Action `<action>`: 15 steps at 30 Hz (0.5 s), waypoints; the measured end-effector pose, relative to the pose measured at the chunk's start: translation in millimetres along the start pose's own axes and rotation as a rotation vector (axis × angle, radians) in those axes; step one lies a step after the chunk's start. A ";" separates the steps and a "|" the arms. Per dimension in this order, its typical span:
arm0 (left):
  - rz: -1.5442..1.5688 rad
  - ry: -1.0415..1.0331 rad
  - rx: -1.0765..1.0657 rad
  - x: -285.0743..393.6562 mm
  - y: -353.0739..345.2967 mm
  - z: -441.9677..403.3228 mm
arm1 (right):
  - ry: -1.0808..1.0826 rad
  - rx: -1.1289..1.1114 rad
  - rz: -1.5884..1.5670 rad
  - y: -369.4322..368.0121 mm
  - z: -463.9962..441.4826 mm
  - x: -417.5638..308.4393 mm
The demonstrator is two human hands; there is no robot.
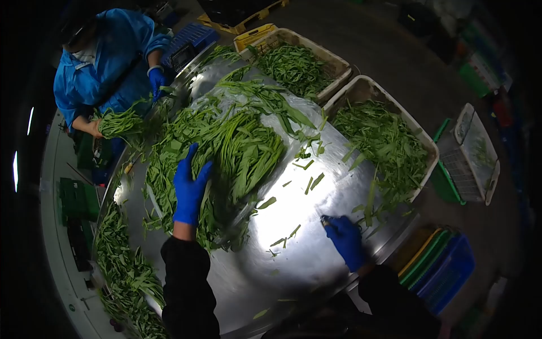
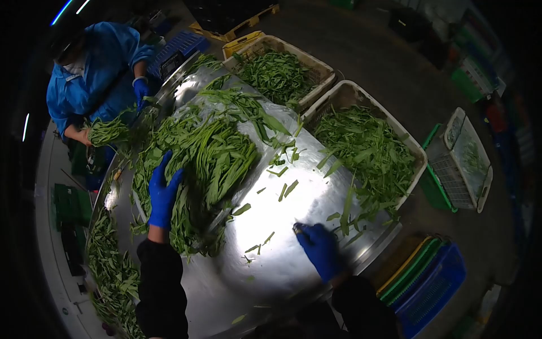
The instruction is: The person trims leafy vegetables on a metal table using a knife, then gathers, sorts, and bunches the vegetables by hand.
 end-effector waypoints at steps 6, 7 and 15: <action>0.074 0.196 -0.290 -59.3 -73.1 -81.9 | 0.193 -0.057 0.347 -2.5 -11.5 -33.3; 0.045 0.259 -0.351 -70.7 -85.6 -88.3 | 0.166 -0.076 0.325 -3.4 -13.4 -29.1; -0.017 0.416 -0.673 -97.4 -127.0 -113.2 | 0.169 -0.087 0.300 0.4 -22.4 -43.5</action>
Point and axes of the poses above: each hand's wrist, its own z-axis away from the middle knuckle, its own y-axis out of the back of the hand, x = y × z, the point moved 9 cm from there along -z, towards the middle knuckle, and after that the axes turned 5 degrees about -x, right-handed, at the moved point
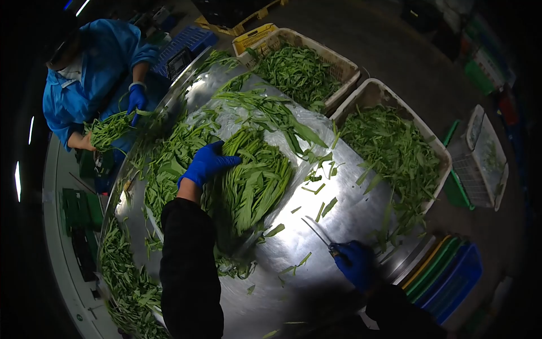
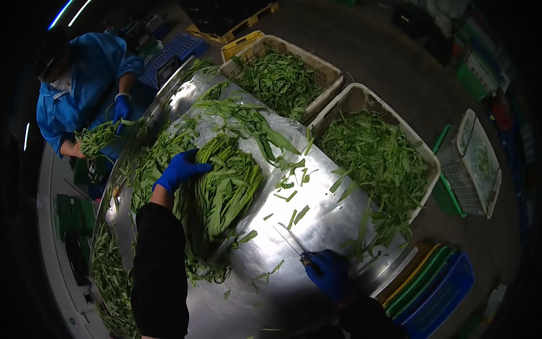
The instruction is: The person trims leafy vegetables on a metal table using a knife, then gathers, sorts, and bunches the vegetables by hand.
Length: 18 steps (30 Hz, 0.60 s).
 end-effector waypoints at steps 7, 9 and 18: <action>0.092 -0.080 0.033 5.4 -4.1 -2.9 | 0.051 0.027 0.007 1.6 0.2 -1.1; 0.190 -0.085 0.041 4.7 1.5 4.5 | 0.074 0.038 0.040 1.1 1.1 -2.2; 0.538 -0.069 0.064 -0.1 14.6 14.6 | 0.098 0.083 0.012 0.7 1.5 0.6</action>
Point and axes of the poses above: each hand's wrist, its own z-axis away from the middle knuckle, its own y-axis out of the back of the hand, x = y × z, the point moved 9 cm from there along -z, towards the middle knuckle, and after that the axes turned 5 degrees about -x, right-handed, at the moved point
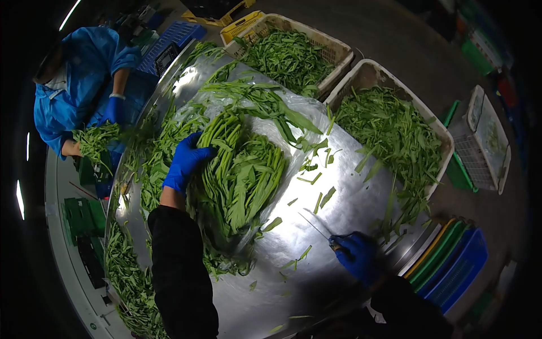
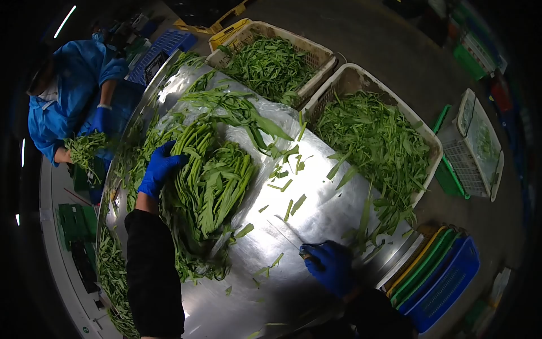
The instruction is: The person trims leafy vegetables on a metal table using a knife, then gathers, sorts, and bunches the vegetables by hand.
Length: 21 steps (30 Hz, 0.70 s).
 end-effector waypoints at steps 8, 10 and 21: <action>-0.014 -0.027 -0.022 15.7 24.0 18.1 | 0.051 0.024 -0.068 7.4 -6.8 -2.8; -0.033 -0.010 -0.071 19.7 23.1 19.4 | 0.104 0.040 -0.141 9.0 -7.0 -6.5; -0.044 0.011 -0.101 35.4 17.9 45.5 | -0.347 -0.151 -1.510 -56.4 -154.3 -70.4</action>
Point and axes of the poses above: each hand's wrist, its own z-axis away from the middle knuckle, its own y-axis out of the back of the hand, x = y × z, the point moved 9 cm from there along -z, towards the middle knuckle, and after that the axes turned 5 degrees about -x, right-handed, at the moved point
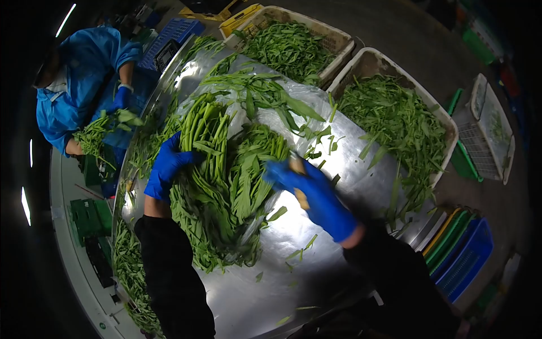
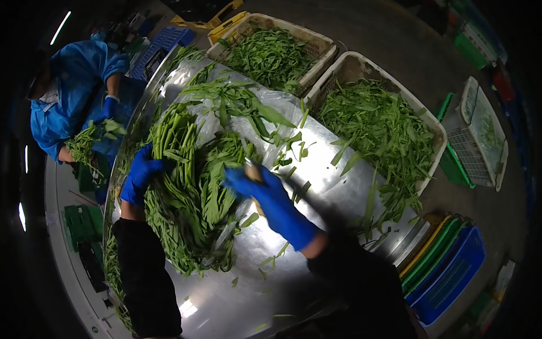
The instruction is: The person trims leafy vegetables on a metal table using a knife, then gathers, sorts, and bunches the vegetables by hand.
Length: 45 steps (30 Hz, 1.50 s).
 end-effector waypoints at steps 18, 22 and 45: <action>0.002 -0.404 0.530 -8.0 -17.2 61.2 | 0.067 -0.259 -0.167 -57.4 -72.1 20.5; 0.141 -0.341 0.562 -18.3 -2.0 71.6 | 0.064 -0.148 -0.104 -28.7 -71.1 17.1; -0.139 -0.541 0.609 -8.8 -12.4 51.7 | -0.078 -0.174 -0.533 -88.1 -112.4 39.2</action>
Point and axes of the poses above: each hand's wrist, its own z-axis away from the middle knuckle, its own y-axis out of the back of the hand, x = y × z, the point moved 9 cm from there along -z, towards the middle knuckle, and after that the axes turned 5 degrees about -x, right-handed, at the moved point
